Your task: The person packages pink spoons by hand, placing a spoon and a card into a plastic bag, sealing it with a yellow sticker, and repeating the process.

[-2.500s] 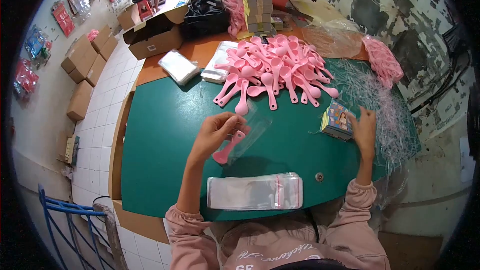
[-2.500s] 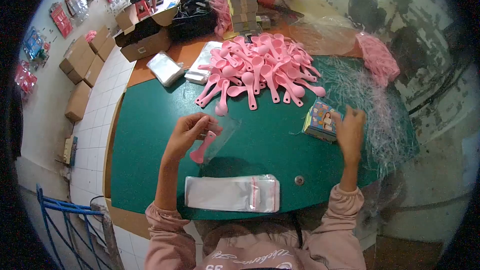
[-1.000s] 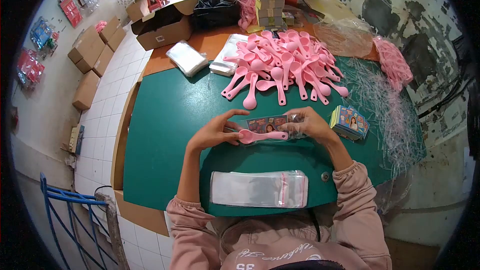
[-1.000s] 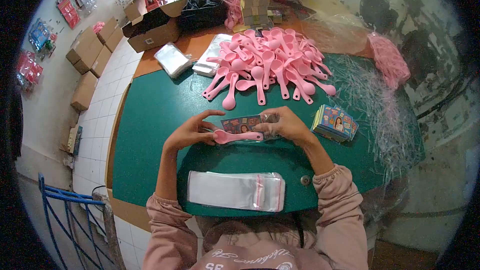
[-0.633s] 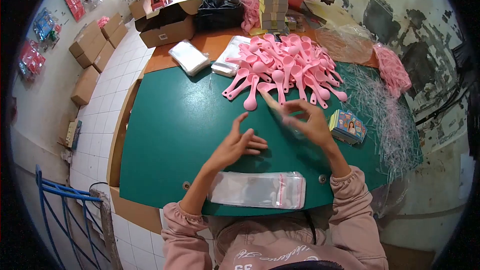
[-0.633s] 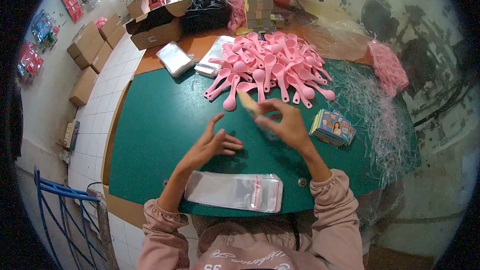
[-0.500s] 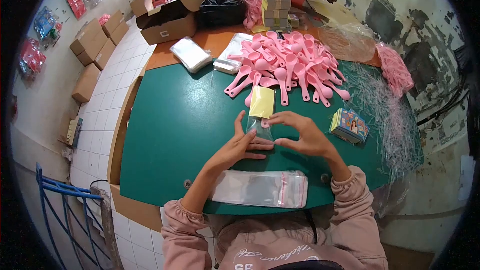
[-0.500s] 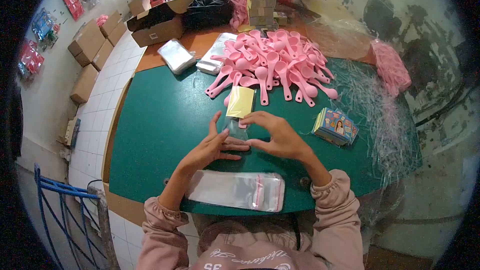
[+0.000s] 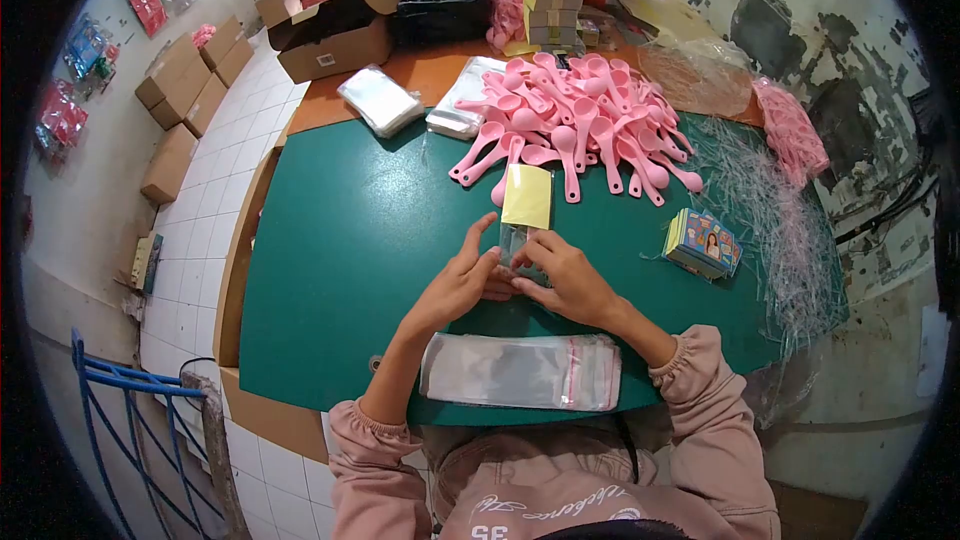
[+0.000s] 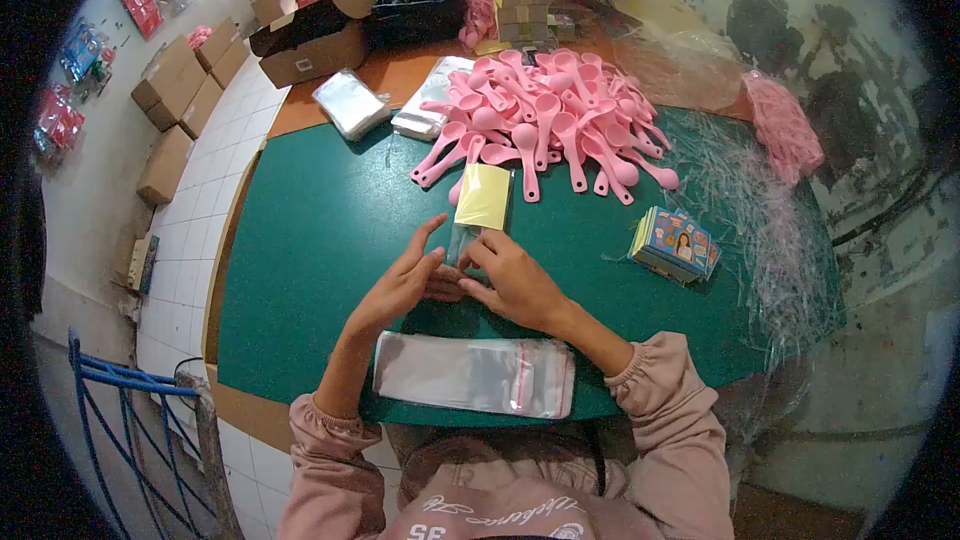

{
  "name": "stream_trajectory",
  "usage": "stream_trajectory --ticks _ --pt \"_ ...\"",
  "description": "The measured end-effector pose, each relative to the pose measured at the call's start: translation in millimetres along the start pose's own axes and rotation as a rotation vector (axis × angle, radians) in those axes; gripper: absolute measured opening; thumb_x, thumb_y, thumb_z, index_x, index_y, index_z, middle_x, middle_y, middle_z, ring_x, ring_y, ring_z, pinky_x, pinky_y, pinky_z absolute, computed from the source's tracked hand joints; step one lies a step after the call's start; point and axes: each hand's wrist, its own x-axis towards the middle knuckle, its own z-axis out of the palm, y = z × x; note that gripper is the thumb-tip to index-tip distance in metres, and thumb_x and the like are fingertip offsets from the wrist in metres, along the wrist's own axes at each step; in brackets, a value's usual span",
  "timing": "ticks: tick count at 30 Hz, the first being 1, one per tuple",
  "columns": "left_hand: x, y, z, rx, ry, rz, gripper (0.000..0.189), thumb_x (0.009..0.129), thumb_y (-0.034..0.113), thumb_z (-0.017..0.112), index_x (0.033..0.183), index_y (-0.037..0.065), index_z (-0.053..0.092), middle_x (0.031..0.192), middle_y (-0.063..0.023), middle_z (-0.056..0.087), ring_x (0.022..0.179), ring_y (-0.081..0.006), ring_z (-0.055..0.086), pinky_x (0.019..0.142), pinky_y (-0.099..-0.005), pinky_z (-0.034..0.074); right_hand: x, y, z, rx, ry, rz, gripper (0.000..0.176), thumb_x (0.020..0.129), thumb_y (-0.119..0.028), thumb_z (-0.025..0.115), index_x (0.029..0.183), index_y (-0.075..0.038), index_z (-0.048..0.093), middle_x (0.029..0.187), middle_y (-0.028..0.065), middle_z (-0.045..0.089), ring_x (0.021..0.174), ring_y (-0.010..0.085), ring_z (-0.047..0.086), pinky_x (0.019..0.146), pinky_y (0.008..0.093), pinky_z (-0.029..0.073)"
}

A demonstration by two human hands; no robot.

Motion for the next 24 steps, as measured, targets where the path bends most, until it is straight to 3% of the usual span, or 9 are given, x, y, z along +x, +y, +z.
stream_trajectory --ticks 8,10,13,16,18,22,24 --pt "5 -2 11 0.038 0.059 0.010 0.048 0.093 0.018 0.037 0.137 0.013 0.017 0.091 -0.0126 0.059 0.085 -0.0182 0.060 0.077 -0.0321 0.050 -5 0 -6 0.002 -0.071 -0.005 0.017 0.070 -0.007 0.065 0.080 -0.002 0.051 0.081 0.0105 0.049 0.071 0.0233 0.052 0.065 0.0335 0.042" --pt "10 -8 7 0.007 0.087 -0.013 0.049 0.093 0.015 0.039 0.137 0.013 0.019 0.090 -0.0121 0.059 0.083 -0.0169 0.060 0.075 -0.0306 0.050 -6 -7 -10 -0.171 -0.126 -0.130 0.016 0.071 -0.010 0.065 0.079 -0.006 0.051 0.078 0.0075 0.050 0.074 0.0225 0.051 0.069 0.0331 0.039" --pt "18 -18 -1 0.136 0.082 0.046 0.051 0.090 0.009 0.043 0.136 0.014 0.021 0.089 -0.0109 0.059 0.077 -0.0141 0.059 0.071 -0.0280 0.051 -10 -7 -9 -0.138 -0.235 -0.162 0.015 0.073 -0.013 0.064 0.078 -0.008 0.052 0.078 0.0056 0.051 0.075 0.0218 0.050 0.072 0.0331 0.036" --pt "19 -17 -1 0.019 0.171 0.084 0.054 0.088 0.005 0.047 0.136 0.014 0.023 0.085 -0.0102 0.059 0.073 -0.0133 0.059 0.067 -0.0264 0.051 -15 -11 -14 0.004 -0.334 -0.115 0.014 0.073 -0.014 0.064 0.078 -0.008 0.052 0.077 0.0055 0.051 0.074 0.0219 0.051 0.071 0.0332 0.036" --pt "15 -10 3 0.016 0.147 0.018 0.055 0.086 0.006 0.049 0.134 0.012 0.024 0.084 -0.0130 0.061 0.074 -0.0168 0.062 0.065 -0.0281 0.053 -17 -11 -18 -0.063 -0.308 -0.105 0.014 0.073 -0.014 0.064 0.078 -0.008 0.052 0.076 0.0054 0.051 0.074 0.0216 0.051 0.071 0.0330 0.036" --pt "16 -8 6 -0.031 0.156 -0.042 0.058 0.083 0.004 0.054 0.134 0.011 0.026 0.082 -0.0128 0.062 0.073 -0.0153 0.062 0.064 -0.0268 0.053 -18 -11 -18 -0.115 -0.305 -0.120 0.014 0.073 -0.014 0.064 0.077 -0.008 0.051 0.076 0.0052 0.052 0.073 0.0212 0.051 0.070 0.0323 0.037" --pt "18 -16 6 0.142 0.164 0.151 0.059 0.080 0.003 0.059 0.131 0.009 0.030 0.080 -0.0120 0.063 0.072 -0.0135 0.062 0.063 -0.0250 0.052 -18 -9 -12 -0.132 -0.283 -0.192 0.014 0.074 -0.014 0.064 0.077 -0.008 0.051 0.075 0.0049 0.051 0.072 0.0211 0.051 0.070 0.0321 0.037"
